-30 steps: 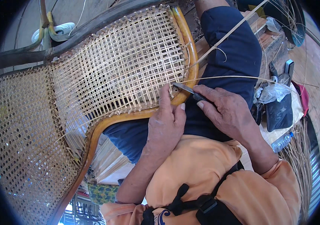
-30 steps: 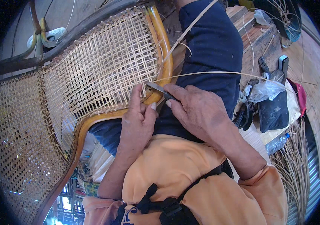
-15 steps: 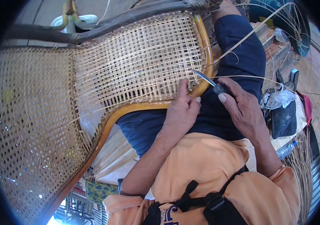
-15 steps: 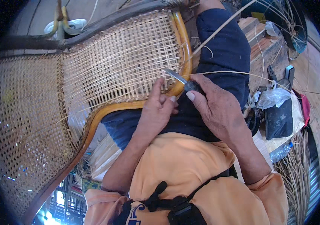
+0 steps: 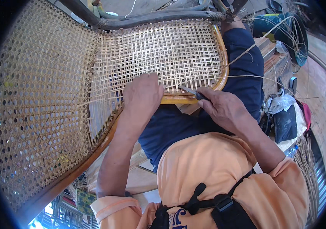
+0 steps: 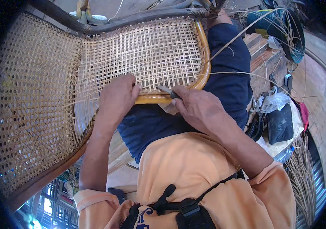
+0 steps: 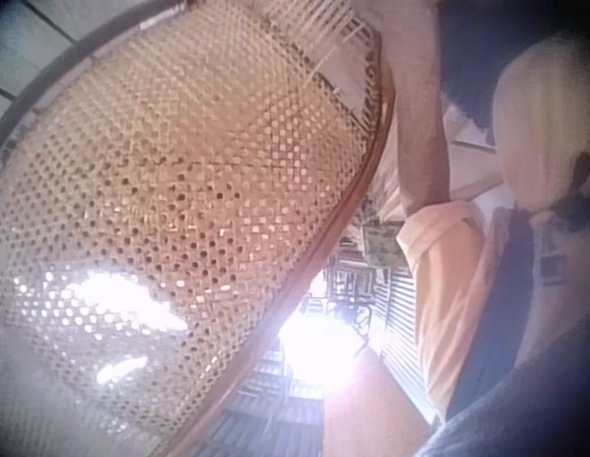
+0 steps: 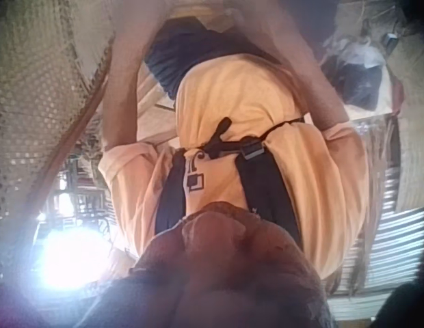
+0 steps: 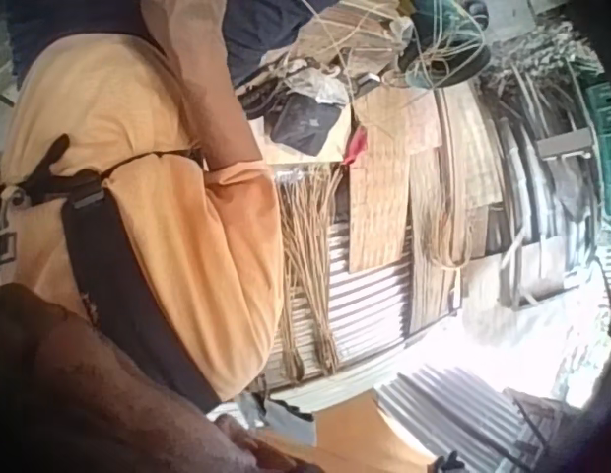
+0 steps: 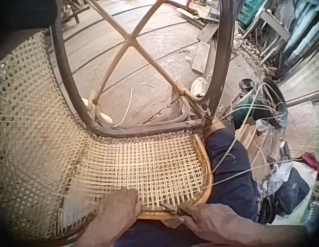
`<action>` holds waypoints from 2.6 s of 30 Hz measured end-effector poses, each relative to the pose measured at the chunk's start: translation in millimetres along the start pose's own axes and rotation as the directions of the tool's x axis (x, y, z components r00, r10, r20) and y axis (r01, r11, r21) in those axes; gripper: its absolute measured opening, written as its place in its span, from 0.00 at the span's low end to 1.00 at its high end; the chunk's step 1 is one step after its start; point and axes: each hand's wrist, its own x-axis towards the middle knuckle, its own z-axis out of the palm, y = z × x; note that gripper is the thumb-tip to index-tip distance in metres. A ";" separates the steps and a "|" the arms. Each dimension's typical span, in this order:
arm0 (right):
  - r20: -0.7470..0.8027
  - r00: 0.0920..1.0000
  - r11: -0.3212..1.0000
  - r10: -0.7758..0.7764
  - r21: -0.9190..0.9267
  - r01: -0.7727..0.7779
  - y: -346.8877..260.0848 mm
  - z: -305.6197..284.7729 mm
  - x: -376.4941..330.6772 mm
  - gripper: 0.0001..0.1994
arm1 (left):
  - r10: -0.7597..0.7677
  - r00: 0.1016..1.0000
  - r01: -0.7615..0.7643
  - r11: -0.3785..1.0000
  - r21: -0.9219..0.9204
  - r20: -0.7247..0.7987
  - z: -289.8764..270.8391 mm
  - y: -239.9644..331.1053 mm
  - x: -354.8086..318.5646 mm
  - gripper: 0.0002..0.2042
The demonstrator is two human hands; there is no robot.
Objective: Weaving and repairing the rattan seat of a chair.
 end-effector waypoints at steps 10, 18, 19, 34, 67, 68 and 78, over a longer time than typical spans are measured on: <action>0.020 0.997 0.991 0.080 0.109 -0.082 -1.0 -0.5 4.7 0.15 | -0.049 0.883 0.141 0.976 -0.163 0.467 3.1 -7.5 32.3 0.18; -0.005 0.994 0.978 0.109 0.181 -0.106 -2.6 -1.0 7.6 0.16 | -0.058 0.930 0.109 0.987 -0.121 0.362 19.7 -9.5 31.1 0.17; -0.001 0.993 0.976 0.116 0.184 -0.114 -2.7 0.3 7.8 0.16 | -0.071 0.926 0.127 0.984 -0.128 0.371 19.9 -9.2 31.2 0.17; 0.051 0.988 0.981 0.148 0.121 -0.153 -1.7 1.7 15.2 0.16 | -0.182 0.894 0.256 0.957 -0.133 0.408 19.0 -6.3 38.3 0.14; -0.075 0.992 0.978 0.097 0.194 -0.081 8.0 15.9 3.8 0.16 | -0.242 0.867 0.320 0.941 -0.114 0.436 16.6 -0.1 36.1 0.19; -0.073 0.991 0.978 0.115 0.182 -0.100 7.1 16.5 3.6 0.16 | -0.243 0.867 0.320 0.941 -0.113 0.435 16.9 -0.3 36.0 0.19; 0.035 0.995 0.950 0.089 0.297 -0.095 7.7 -8.0 5.3 0.17 | -0.171 0.857 0.275 0.950 -0.151 0.485 4.4 -10.4 39.5 0.16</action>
